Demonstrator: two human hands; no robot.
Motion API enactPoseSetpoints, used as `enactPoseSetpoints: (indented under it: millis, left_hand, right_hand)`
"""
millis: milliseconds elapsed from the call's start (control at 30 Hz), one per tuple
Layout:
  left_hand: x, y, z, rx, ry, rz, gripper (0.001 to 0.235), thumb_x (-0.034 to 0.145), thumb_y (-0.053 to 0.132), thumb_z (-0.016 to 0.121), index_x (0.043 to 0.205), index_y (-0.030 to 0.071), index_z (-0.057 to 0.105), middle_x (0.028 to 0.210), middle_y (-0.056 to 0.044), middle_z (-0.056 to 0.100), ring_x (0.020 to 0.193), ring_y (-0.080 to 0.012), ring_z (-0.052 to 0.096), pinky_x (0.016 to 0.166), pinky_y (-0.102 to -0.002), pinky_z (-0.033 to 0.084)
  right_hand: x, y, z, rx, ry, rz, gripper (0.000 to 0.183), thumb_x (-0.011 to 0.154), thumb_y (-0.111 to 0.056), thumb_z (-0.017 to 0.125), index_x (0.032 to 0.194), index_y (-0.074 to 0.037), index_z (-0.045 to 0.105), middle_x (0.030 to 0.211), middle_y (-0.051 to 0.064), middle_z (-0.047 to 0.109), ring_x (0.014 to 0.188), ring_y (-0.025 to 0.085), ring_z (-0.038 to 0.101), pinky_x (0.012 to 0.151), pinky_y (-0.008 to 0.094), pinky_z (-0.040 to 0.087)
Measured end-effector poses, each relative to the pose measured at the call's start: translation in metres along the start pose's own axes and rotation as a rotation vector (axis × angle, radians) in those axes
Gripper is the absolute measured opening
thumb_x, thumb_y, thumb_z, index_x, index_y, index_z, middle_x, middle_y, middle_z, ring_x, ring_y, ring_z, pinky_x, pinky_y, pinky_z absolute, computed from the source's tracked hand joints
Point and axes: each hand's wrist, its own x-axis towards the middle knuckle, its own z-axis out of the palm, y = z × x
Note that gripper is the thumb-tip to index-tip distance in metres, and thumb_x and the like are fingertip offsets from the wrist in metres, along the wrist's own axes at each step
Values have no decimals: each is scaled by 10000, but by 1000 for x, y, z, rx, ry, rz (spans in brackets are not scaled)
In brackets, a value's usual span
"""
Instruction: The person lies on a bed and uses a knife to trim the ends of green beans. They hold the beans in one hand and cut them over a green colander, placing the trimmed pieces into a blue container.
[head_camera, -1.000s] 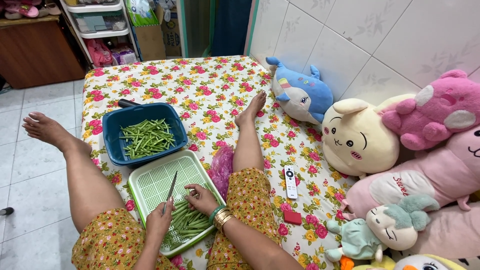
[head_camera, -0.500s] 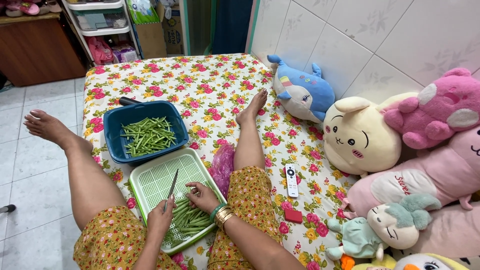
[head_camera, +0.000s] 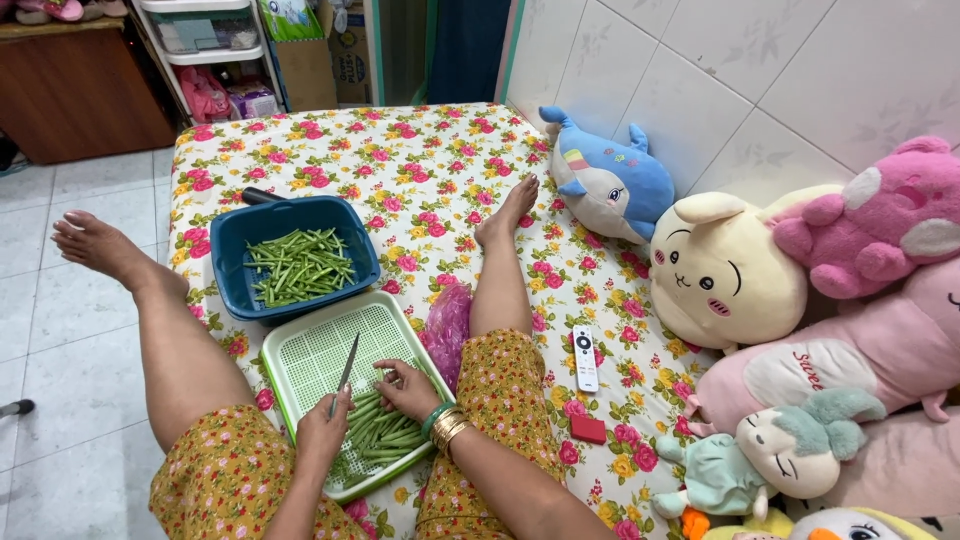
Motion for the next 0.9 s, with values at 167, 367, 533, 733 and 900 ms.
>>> enactPoseSetpoints:
  millis: [167, 367, 533, 733, 900]
  left_hand:
    - [-24, 25, -15, -16, -20, -79, 614, 816, 505, 410, 1232, 55, 439, 1111, -163, 566, 944, -288, 579, 792, -419, 482]
    - [1, -20, 8, 19, 39, 61, 383, 811, 444, 489, 875, 81, 593, 740, -199, 617, 791, -372, 599, 716, -450, 451]
    - [15, -33, 13, -26, 68, 86, 384, 825, 425, 470, 832, 59, 582, 711, -202, 607, 747, -377, 595, 679, -449, 448]
    - [-14, -10, 4, -54, 28, 80, 402, 824, 418, 484, 895, 37, 591, 694, -190, 593, 683, -338, 586, 640, -420, 449]
    - [-3, -16, 9, 22, 12, 111, 424, 805, 453, 477, 888, 53, 586, 724, -220, 597, 752, -385, 592, 657, -449, 438]
  right_hand:
    - [-13, -23, 2, -39, 11, 109, 362, 836, -91, 528, 1189, -164, 490, 855, 36, 530, 665, 108, 543, 602, 180, 516]
    - [9, 30, 3, 165, 68, -190, 372, 789, -29, 543, 1158, -54, 505, 802, 121, 474, 498, 165, 585, 441, 220, 522]
    - [10, 29, 3, 182, 64, -179, 400, 777, -19, 543, 1170, -85, 508, 855, 107, 439, 541, 161, 579, 471, 239, 538]
    - [11, 27, 2, 179, 39, -168, 437, 767, 3, 530, 1190, -97, 495, 852, 99, 433, 582, 179, 589, 507, 264, 554]
    - [15, 32, 1, 186, 26, -158, 449, 762, 5, 533, 1196, -103, 486, 848, 116, 468, 608, 200, 610, 535, 286, 563]
